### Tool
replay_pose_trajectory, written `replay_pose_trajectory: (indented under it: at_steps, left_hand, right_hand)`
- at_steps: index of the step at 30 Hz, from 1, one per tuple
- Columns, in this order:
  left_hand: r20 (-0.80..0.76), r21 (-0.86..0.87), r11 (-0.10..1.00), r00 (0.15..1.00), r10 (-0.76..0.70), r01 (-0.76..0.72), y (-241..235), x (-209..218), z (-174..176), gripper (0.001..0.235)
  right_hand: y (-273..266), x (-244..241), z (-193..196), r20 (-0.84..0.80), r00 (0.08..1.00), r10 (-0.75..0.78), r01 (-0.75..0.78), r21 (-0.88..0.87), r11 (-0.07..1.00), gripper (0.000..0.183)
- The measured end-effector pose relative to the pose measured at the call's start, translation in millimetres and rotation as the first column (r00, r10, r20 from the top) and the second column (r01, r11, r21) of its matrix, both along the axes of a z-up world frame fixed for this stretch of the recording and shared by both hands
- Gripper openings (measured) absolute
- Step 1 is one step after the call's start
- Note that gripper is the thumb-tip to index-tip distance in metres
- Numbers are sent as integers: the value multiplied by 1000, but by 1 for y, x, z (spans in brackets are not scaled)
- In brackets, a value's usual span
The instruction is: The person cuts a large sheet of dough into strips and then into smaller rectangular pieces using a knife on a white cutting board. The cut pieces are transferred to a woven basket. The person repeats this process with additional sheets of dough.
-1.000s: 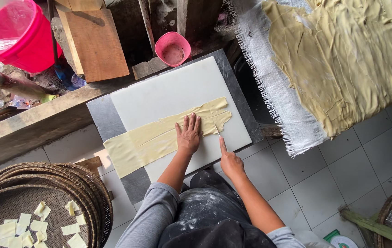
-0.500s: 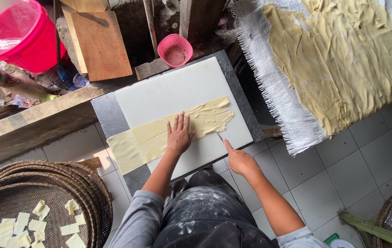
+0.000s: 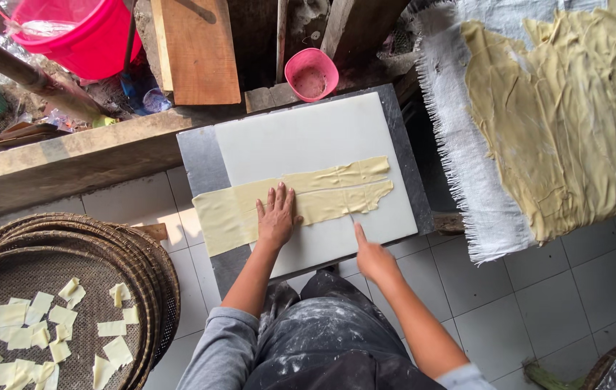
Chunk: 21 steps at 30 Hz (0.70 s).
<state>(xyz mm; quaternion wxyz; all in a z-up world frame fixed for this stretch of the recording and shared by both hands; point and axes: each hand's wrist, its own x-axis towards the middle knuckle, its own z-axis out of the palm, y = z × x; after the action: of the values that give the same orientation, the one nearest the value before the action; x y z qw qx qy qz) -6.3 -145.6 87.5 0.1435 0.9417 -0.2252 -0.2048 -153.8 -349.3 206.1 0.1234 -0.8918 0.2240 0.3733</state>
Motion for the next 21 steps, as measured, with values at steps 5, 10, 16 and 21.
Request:
replay_pose_trajectory:
  at_steps: [5, 10, 16, 21]
  left_hand:
    - [23, -30, 1000, 1000, 4, -3, 7, -8, -7, 83]
    - [67, -66, 998, 998, 21, -17, 16, 1, -6, 83]
    - [2, -3, 1000, 1000, 8, -8, 34, -5, -9, 87]
    - [15, 3, 1000, 1000, -18, 18, 30, 3, -12, 88]
  right_hand:
    - [-7, -48, 25, -112, 994, -9, 15, 51, 999, 74]
    - [6, 55, 26, 83, 996, 16, -21, 65, 998, 75]
    - [44, 104, -7, 54, 998, -43, 41, 52, 998, 79]
    - [55, -19, 15, -122, 992, -44, 55, 91, 994, 82]
